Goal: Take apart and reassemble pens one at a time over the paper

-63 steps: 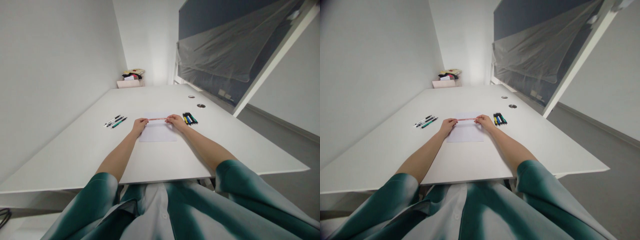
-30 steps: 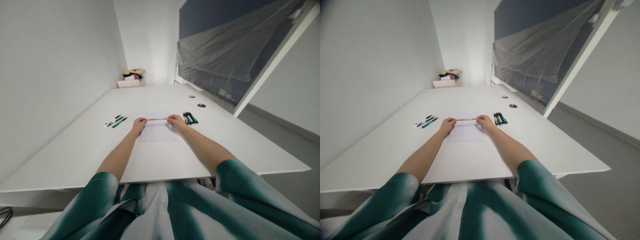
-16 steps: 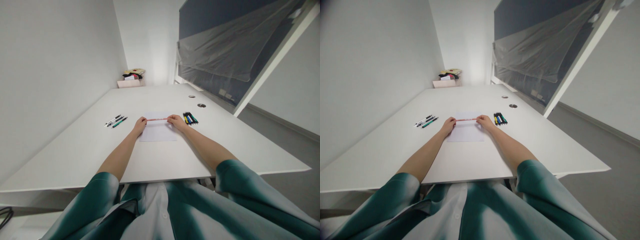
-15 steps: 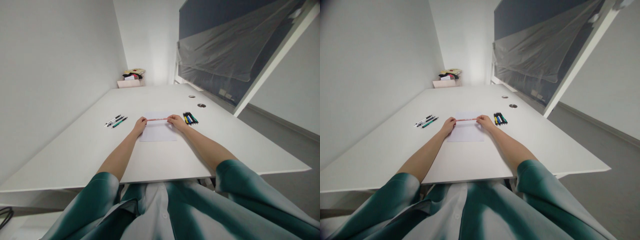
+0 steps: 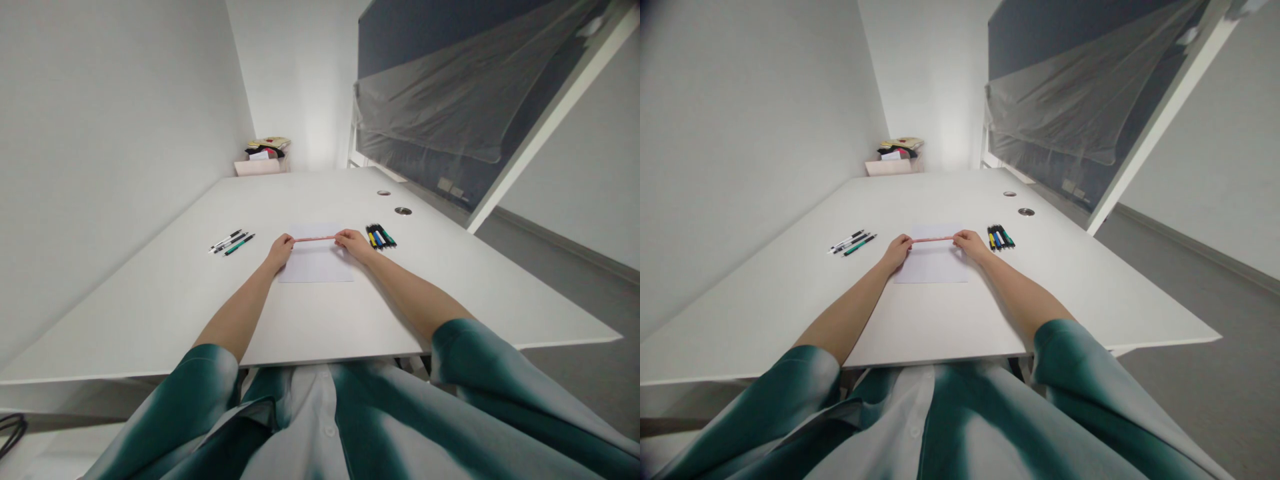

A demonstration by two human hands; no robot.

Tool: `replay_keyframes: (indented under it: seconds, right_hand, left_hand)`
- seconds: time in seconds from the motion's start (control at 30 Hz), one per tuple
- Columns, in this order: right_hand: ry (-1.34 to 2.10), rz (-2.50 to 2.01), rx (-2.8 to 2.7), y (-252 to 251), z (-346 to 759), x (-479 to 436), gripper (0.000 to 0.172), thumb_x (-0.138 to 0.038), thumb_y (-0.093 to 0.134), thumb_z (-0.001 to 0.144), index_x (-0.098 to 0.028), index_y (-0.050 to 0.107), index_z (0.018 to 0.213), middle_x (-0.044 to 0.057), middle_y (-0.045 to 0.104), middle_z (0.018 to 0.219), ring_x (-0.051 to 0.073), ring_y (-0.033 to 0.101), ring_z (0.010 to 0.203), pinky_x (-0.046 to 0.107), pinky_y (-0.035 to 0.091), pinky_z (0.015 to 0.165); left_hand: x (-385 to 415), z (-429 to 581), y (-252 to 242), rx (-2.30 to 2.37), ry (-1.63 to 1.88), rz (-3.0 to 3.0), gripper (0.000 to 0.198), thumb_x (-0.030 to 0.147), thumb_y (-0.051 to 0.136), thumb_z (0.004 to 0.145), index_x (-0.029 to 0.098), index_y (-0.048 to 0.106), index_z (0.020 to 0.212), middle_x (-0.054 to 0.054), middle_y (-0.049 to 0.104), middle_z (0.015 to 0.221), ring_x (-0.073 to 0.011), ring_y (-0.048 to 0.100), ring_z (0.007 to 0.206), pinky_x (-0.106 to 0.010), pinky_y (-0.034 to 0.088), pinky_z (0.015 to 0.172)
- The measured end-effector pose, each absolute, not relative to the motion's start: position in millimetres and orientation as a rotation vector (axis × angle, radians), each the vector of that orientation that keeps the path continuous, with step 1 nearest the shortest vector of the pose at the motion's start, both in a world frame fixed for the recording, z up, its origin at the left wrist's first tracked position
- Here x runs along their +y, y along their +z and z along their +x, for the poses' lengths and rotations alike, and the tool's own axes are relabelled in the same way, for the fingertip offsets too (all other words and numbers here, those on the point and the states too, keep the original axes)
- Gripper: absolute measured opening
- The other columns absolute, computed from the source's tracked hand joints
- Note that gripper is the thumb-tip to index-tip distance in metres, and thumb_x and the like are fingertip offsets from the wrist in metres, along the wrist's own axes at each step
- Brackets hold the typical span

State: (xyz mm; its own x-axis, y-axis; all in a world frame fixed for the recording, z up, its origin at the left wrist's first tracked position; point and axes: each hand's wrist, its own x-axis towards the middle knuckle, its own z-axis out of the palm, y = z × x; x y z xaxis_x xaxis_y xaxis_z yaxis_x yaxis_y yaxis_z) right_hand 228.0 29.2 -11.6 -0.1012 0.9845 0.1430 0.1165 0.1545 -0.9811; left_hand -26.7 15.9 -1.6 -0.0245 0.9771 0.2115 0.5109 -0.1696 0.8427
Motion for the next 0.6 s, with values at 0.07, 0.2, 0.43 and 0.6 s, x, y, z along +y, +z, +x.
replay_keyframes:
  seconds: [0.07,0.2,0.43,0.6]
  right_hand:
    - [1.096,-1.141,-1.441,-12.3,228.5,29.9,0.019,-0.034,0.073,0.071,-0.017,0.063,0.073,0.003,0.066,0.067,0.014,0.054,0.064,0.029,0.041,0.065]
    - [1.089,-1.117,-1.467,-14.0,229.6,31.7,0.023,-0.039,0.074,0.07,-0.018,0.063,0.074,0.003,0.065,0.066,0.014,0.053,0.064,0.029,0.042,0.065]
    - [1.066,-1.133,-1.457,-15.3,228.6,33.4,0.02,-0.036,0.071,0.072,-0.017,0.063,0.071,0.003,0.065,0.066,0.014,0.053,0.064,0.029,0.042,0.066]
    - [1.061,-1.132,-1.47,-14.0,228.7,31.4,0.023,-0.039,0.073,0.073,-0.018,0.063,0.07,0.004,0.064,0.067,0.015,0.052,0.064,0.029,0.042,0.066]
  left_hand:
    - [15.6,-26.6,-1.5,1.558,1.117,1.716,0.014,0.022,0.05,0.083,0.02,0.052,0.069,0.002,0.052,0.065,-0.0159,0.047,0.068,-0.029,0.037,0.066]
    - [14.5,-26.9,-0.9,1.544,1.129,1.733,0.014,0.024,0.05,0.082,0.02,0.053,0.069,0.001,0.051,0.065,-0.016,0.046,0.068,-0.029,0.037,0.067]
    - [12.7,-25.9,0.7,1.544,1.139,1.712,0.016,0.022,0.051,0.082,0.02,0.053,0.067,0.001,0.052,0.064,-0.0161,0.047,0.068,-0.028,0.035,0.066]
    - [11.9,-25.1,1.9,1.552,1.124,1.727,0.018,0.023,0.05,0.082,0.02,0.053,0.065,0.001,0.05,0.062,-0.0163,0.046,0.066,-0.029,0.034,0.063]
